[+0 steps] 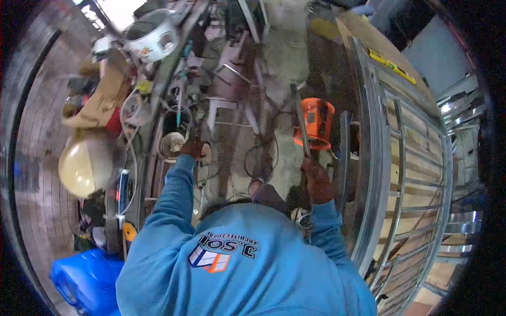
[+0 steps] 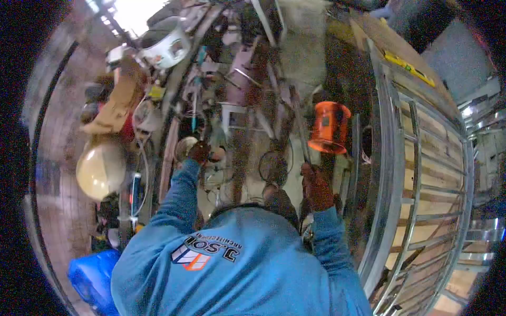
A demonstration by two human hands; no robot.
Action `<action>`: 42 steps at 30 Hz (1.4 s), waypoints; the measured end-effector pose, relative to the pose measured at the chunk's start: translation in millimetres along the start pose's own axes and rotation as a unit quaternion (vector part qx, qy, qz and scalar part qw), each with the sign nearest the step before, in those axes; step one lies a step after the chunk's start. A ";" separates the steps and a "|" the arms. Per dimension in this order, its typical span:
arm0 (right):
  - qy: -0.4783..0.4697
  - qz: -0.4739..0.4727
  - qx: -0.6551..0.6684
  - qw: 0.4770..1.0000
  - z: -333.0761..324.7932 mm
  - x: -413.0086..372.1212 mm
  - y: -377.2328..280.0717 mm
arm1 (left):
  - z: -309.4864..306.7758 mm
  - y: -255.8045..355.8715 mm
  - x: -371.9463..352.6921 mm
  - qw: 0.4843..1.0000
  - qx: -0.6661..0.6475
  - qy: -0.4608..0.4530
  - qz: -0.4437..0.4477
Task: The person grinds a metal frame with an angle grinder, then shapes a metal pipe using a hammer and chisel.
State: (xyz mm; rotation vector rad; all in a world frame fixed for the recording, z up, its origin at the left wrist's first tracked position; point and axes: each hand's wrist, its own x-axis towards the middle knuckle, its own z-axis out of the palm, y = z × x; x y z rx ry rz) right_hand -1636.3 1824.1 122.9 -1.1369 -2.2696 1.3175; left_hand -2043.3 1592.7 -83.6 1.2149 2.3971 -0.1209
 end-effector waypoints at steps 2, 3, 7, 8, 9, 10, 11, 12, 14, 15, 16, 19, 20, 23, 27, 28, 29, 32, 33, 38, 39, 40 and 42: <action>-0.005 0.089 0.067 0.994 -30.5 47.7 -4.4 | 7.2 1.4 62.8 0.991 -0.086 0.008 -0.101; -0.004 0.089 0.127 0.988 -43.4 67.2 -12.1 | -0.8 11.4 84.7 0.973 -0.148 0.031 -0.175; 0.052 0.147 0.225 0.962 -84.2 144.9 -36.6 | -2.7 26.7 172.1 0.967 -0.143 0.094 -0.189; 0.010 0.156 0.136 0.978 -99.2 168.0 -33.9 | 15.7 15.2 209.9 0.969 -0.140 0.101 -0.177; 0.025 0.132 0.115 0.984 -109.6 191.6 -26.4 | 32.1 4.7 246.4 0.971 -0.137 0.108 -0.164; 0.038 0.108 0.096 0.989 -115.4 212.5 -17.5 | 44.2 -3.9 284.6 0.962 -0.151 0.107 -0.199; 0.049 0.083 0.080 0.992 -113.7 236.0 -12.5 | 19.4 8.9 291.6 0.948 -0.181 0.094 -0.244; 0.047 0.160 0.132 0.977 -118.6 257.8 -31.5 | -10.3 24.6 295.8 0.930 -0.210 0.082 -0.289; 0.039 0.157 0.136 0.978 -126.3 305.1 -43.2 | -45.3 48.1 314.8 0.899 -0.248 0.117 -0.342; 0.037 0.152 0.133 0.979 -132.6 332.9 -42.4 | -41.2 49.3 335.5 0.887 -0.264 0.144 -0.351; 0.023 0.077 0.042 0.996 -138.5 363.3 -18.8 | -37.1 50.6 356.1 0.874 -0.280 0.171 -0.357; 0.039 -0.069 -0.207 0.975 -153.1 463.2 26.2 | -13.2 52.9 405.5 0.837 -0.337 0.191 -0.386; 0.042 -0.072 -0.240 0.967 -155.9 503.0 19.2 | -21.7 53.4 415.4 0.834 -0.354 0.192 -0.376; 0.045 -0.246 -0.390 0.886 -168.8 604.1 47.6 | -30.5 71.1 414.9 0.825 -0.376 0.133 -0.400; 0.022 -0.287 0.094 0.953 -103.0 724.2 -2.2 | 7.4 62.4 459.7 0.740 -0.302 0.012 -0.601; -0.083 -0.166 -0.012 0.983 -113.0 739.3 -63.6 | 6.1 63.4 466.7 0.725 -0.263 -0.004 -0.637; -0.146 -0.126 -0.059 0.979 -111.0 760.5 -78.2 | -12.7 64.9 470.8 0.719 -0.248 -0.001 -0.649; -0.275 -0.167 -0.117 0.939 -85.4 836.3 -87.4 | -110.4 76.4 492.0 0.770 -0.274 0.085 -0.570; -0.312 -0.195 -0.130 0.921 -74.8 857.9 -101.9 | -148.1 81.4 504.0 0.792 -0.301 0.124 -0.516; -0.477 -0.090 -0.127 0.865 25.0 952.3 -113.8 | -405.3 153.0 543.5 0.708 -0.624 0.292 -0.156; -0.484 -0.237 -0.146 0.829 33.2 968.0 -123.7 | -444.2 160.5 543.9 0.722 -0.594 0.329 -0.130; -0.480 -0.381 -0.150 0.776 37.5 980.8 -137.2 | -476.3 168.3 546.2 0.738 -0.558 0.364 -0.105; -0.536 -0.454 -0.134 0.699 55.4 1000.4 -181.0 | -506.1 187.0 575.2 0.567 -0.691 0.428 -0.136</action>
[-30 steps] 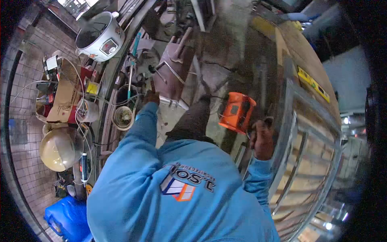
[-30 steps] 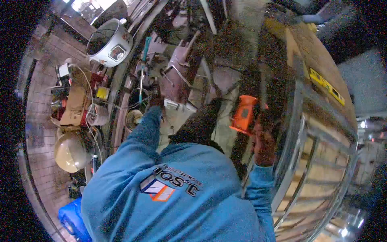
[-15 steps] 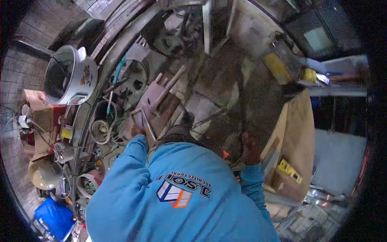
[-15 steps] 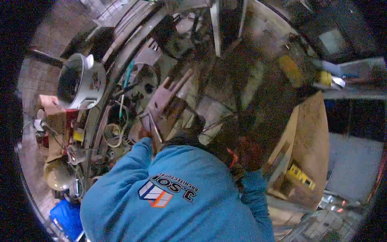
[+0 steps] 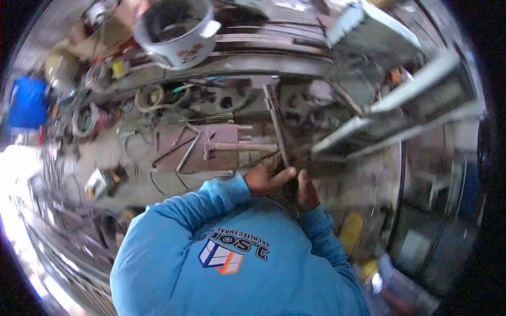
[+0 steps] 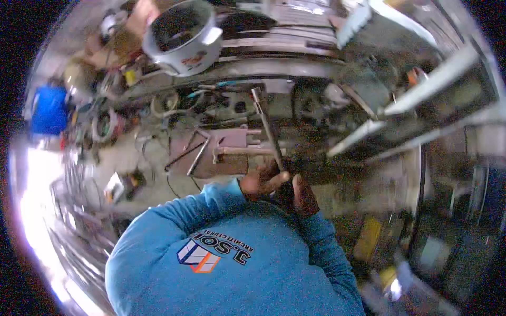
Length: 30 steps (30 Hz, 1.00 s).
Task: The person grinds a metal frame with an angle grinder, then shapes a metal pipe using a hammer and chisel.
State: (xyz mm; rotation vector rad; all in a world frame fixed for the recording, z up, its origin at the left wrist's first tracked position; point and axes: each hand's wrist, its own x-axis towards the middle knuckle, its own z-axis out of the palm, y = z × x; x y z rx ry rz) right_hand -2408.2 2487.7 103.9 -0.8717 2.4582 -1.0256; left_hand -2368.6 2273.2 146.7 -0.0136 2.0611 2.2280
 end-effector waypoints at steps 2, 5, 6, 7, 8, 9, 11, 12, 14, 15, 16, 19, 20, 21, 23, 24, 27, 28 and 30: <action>-0.105 0.032 0.087 0.990 -34.6 42.4 -14.5 | 29.4 -2.2 15.1 0.987 -0.106 0.120 0.004; -0.163 -0.049 0.101 0.980 -66.1 78.9 4.9 | 58.5 -28.0 39.6 0.963 -0.128 0.236 -0.018; -0.212 -0.101 0.054 0.971 -78.4 86.5 21.5 | 64.9 -20.1 44.4 0.939 -0.209 0.261 -0.080; -0.256 -0.156 0.011 0.954 -90.7 94.0 38.3 | 69.2 -25.6 46.6 0.924 -0.235 0.290 -0.083; -0.289 -0.105 0.067 0.949 -104.2 101.7 28.9 | 72.5 -43.4 45.1 0.907 -0.262 0.318 -0.086; -0.323 -0.050 0.118 0.938 -112.8 107.6 22.0 | 76.8 -52.9 40.3 0.887 -0.291 0.348 -0.087; -0.397 -0.035 0.074 0.914 -106.5 127.3 60.6 | 86.1 -54.6 25.1 0.864 -0.228 0.440 -0.093; -0.424 -0.009 0.036 0.905 -102.4 136.6 70.1 | 88.7 -62.0 13.1 0.853 -0.196 0.474 -0.098; -0.439 0.003 0.021 0.898 -82.2 143.8 95.6 | 96.3 -95.5 -13.5 0.808 -0.283 0.506 -0.105; -0.455 -0.017 -0.011 0.890 -74.9 151.3 95.9 | 98.9 -103.0 -23.2 0.779 -0.267 0.559 -0.098; -0.468 -0.034 -0.041 0.882 -66.8 157.8 97.9 | 104.1 -111.8 -32.4 0.749 -0.251 0.606 -0.095; -0.500 -0.049 -0.090 0.860 -47.6 166.5 95.1 | 106.7 -102.4 -54.7 0.679 -0.267 0.669 -0.139; -0.497 -0.050 -0.096 0.861 -40.2 168.5 97.9 | 102.4 -97.6 -64.5 0.672 -0.295 0.668 -0.119; -0.492 -0.054 -0.102 0.863 -32.8 171.2 97.3 | 97.2 -95.5 -74.7 0.666 -0.321 0.666 -0.095; -0.487 -0.046 -0.107 0.865 -24.9 170.1 98.4 | 83.1 -120.4 -88.6 0.652 -0.343 0.668 -0.104; -0.479 -0.049 -0.119 0.868 -21.2 166.4 103.4 | 78.3 -127.5 -94.6 0.647 -0.342 0.670 -0.125; -0.441 -0.093 -0.180 0.874 -1.7 157.0 114.9 | 58.9 -174.0 -111.0 0.667 -0.247 0.686 -0.156; -0.430 -0.111 -0.212 0.870 7.7 159.1 119.6 | 54.6 -189.0 -113.3 0.678 -0.217 0.684 -0.159; -0.457 -0.119 -0.245 0.847 48.0 169.1 136.2 | 53.7 -187.6 -115.1 0.669 -0.304 0.655 -0.177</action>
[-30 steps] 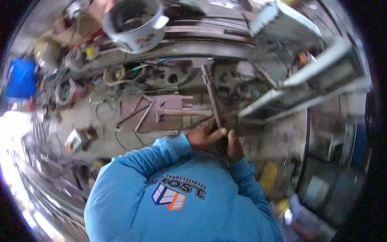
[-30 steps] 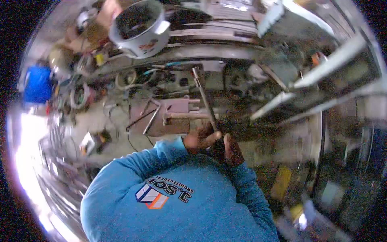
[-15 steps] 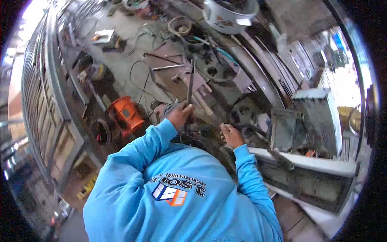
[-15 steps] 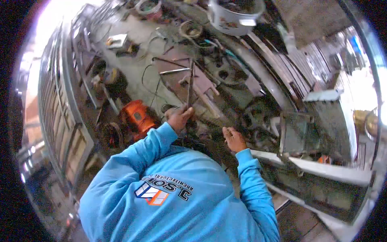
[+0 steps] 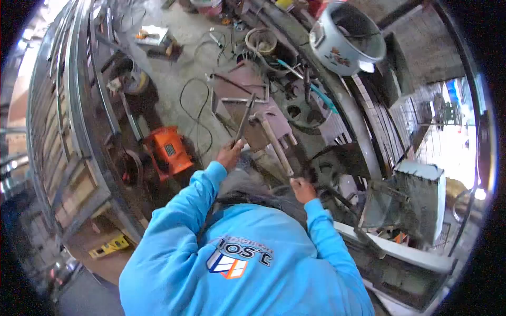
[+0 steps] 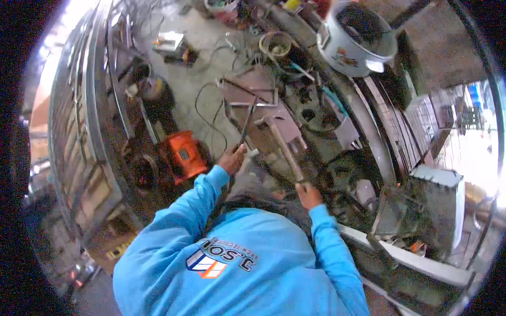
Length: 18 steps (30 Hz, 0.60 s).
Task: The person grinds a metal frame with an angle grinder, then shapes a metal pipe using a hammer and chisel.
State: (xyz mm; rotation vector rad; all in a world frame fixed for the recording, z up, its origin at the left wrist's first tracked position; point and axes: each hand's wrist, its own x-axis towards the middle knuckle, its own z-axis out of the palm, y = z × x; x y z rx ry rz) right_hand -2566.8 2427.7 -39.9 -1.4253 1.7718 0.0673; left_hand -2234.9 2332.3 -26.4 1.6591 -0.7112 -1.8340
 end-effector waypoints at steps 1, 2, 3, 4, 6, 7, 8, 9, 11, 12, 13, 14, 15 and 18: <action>-0.027 0.001 -0.024 0.999 5.3 14.2 2.9 | 0.3 -11.1 3.9 0.998 0.041 0.011 0.040; -0.055 -0.023 -0.024 0.998 5.5 29.5 -5.3 | -1.5 -23.1 7.9 0.993 0.083 0.026 0.080; -0.041 -0.019 -0.026 0.999 4.6 41.8 -20.0 | -3.5 -35.0 10.6 0.983 0.130 0.041 0.122; -0.026 -0.015 -0.025 0.999 4.6 54.4 -35.1 | -5.8 -48.3 11.3 0.982 0.143 0.053 0.109; -0.064 -0.006 -0.104 0.993 4.9 91.2 -52.9 | -8.0 -75.2 14.9 0.979 0.172 0.075 0.085; -0.042 -0.020 -0.108 0.993 14.7 112.1 -44.4 | -5.2 -89.8 16.1 0.977 0.185 0.085 0.070; -0.020 -0.036 -0.112 0.993 32.4 134.2 -30.5 | -3.6 -95.1 15.0 0.977 0.192 0.081 0.042; -0.015 -0.039 -0.113 0.993 41.9 146.1 -24.4 | -2.9 -90.4 11.3 0.977 0.199 0.077 0.013; -0.021 -0.033 -0.115 0.993 57.5 163.6 -21.7 | 5.2 -93.1 7.1 0.972 0.213 0.103 -0.001; -0.031 -0.023 -0.114 0.993 57.7 168.3 -24.9 | 10.4 -97.1 7.0 0.965 0.225 0.130 0.013; -0.064 -0.042 -0.078 0.994 51.8 173.1 -24.7 | 13.5 -99.8 7.6 0.958 0.240 0.156 0.028; -0.098 -0.055 -0.038 0.993 44.1 172.9 -21.6 | 13.2 -95.0 7.2 0.975 0.195 0.109 -0.001; -0.129 -0.063 0.004 0.990 41.3 174.4 -12.3 | 14.9 -99.3 12.9 0.969 0.211 0.125 0.001; -0.143 -0.075 0.075 0.984 -13.8 126.0 -27.8 | 18.9 -119.6 48.7 0.962 0.226 0.144 0.043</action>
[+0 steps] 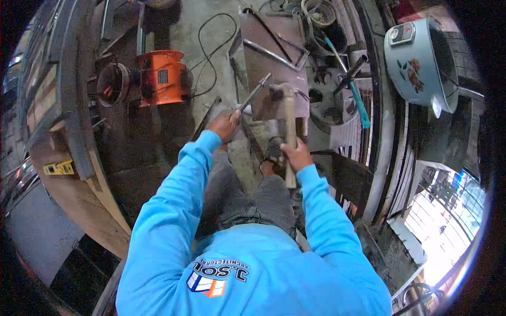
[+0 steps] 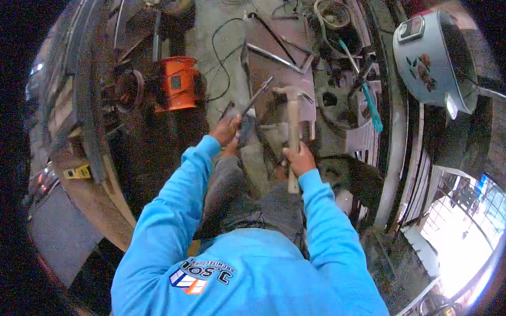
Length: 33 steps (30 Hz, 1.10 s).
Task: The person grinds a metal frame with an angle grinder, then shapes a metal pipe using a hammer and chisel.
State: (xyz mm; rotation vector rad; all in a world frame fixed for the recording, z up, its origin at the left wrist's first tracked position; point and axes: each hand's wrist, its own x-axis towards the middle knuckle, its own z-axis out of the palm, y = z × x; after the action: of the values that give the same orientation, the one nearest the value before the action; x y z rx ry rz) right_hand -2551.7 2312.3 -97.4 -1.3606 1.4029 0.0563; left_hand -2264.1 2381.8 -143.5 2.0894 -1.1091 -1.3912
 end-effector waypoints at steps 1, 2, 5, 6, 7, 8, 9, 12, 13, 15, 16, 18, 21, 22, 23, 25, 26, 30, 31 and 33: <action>0.077 -0.030 -0.122 0.989 0.4 -13.8 16.3 | 4.7 -3.4 9.3 1.000 0.010 -0.003 -0.016; 0.098 -0.003 -0.146 0.984 -0.2 -27.0 28.4 | 9.5 -4.5 17.9 0.999 0.019 -0.004 -0.031; 0.142 0.032 -0.192 0.970 -2.7 -50.5 43.6 | 30.5 -39.5 45.7 0.998 0.038 -0.008 -0.053; 0.146 0.016 -0.187 0.971 -0.6 -53.1 40.5 | 33.0 -44.3 48.0 0.998 0.033 -0.012 -0.056; 0.150 0.001 -0.182 0.972 1.0 -52.1 39.2 | 36.6 -49.6 50.7 0.998 0.029 -0.016 -0.058; 0.133 -0.003 -0.173 0.976 3.2 -42.9 44.7 | 37.9 -48.7 48.6 0.998 0.000 -0.013 -0.060; 0.129 -0.014 -0.165 0.978 5.9 -38.2 43.2 | 35.3 -41.9 44.9 0.998 -0.030 -0.009 -0.062; 0.138 -0.019 -0.162 0.977 20.4 -24.7 14.4 | 35.4 -44.2 52.5 0.998 -0.039 -0.029 -0.038; 0.121 -0.028 -0.146 0.981 17.1 -20.4 0.3 | 37.8 -47.5 54.4 0.998 -0.032 -0.041 -0.028; 0.083 -0.044 -0.115 0.989 9.8 -18.8 -26.4 | 33.6 -38.3 50.0 0.995 -0.041 -0.076 -0.042; 0.114 -0.095 -0.128 0.981 6.6 -25.8 -44.4 | 31.0 -34.1 49.2 0.994 -0.045 -0.092 -0.048; 0.100 -0.111 0.000 0.989 -6.2 -47.6 -76.7 | 33.2 -36.0 50.1 0.995 -0.053 -0.076 -0.031; 0.097 -0.306 0.214 0.922 -9.5 -58.0 -112.0 | 32.7 -28.3 42.3 0.989 -0.102 -0.084 -0.063; 0.092 -0.308 0.174 0.931 -6.2 -40.2 -104.2 | 32.3 -25.7 41.1 0.985 -0.123 -0.092 -0.080; 0.088 -0.311 0.132 0.937 -2.9 -22.3 -96.5 | 35.5 -29.2 45.1 0.988 -0.102 -0.099 -0.064; 0.171 -0.206 -0.123 0.956 11.1 26.7 -21.9 | 40.8 -39.6 55.0 0.992 -0.056 -0.109 -0.032; 0.159 -0.184 -0.136 0.960 10.5 25.8 -25.2 | 56.3 -48.9 55.7 0.996 -0.063 -0.060 -0.019; 0.180 -0.219 -0.238 0.929 -22.8 10.2 -43.1 | 84.1 -55.3 46.2 0.996 -0.078 0.033 0.015; 0.182 -0.210 -0.169 0.946 -30.6 -5.2 -71.5 | 68.5 -42.3 44.8 0.996 -0.077 0.035 0.025; 0.140 -0.227 -0.012 0.964 -39.9 -21.7 -97.6 | 54.0 -22.3 37.3 0.997 -0.068 -0.022 -0.041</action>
State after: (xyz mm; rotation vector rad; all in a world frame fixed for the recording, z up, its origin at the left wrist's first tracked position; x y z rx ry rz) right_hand -2513.8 2267.3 -7.2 -1.7318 1.2841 -0.4384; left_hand -2296.5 2371.4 -203.9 2.0371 -0.9274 -1.5130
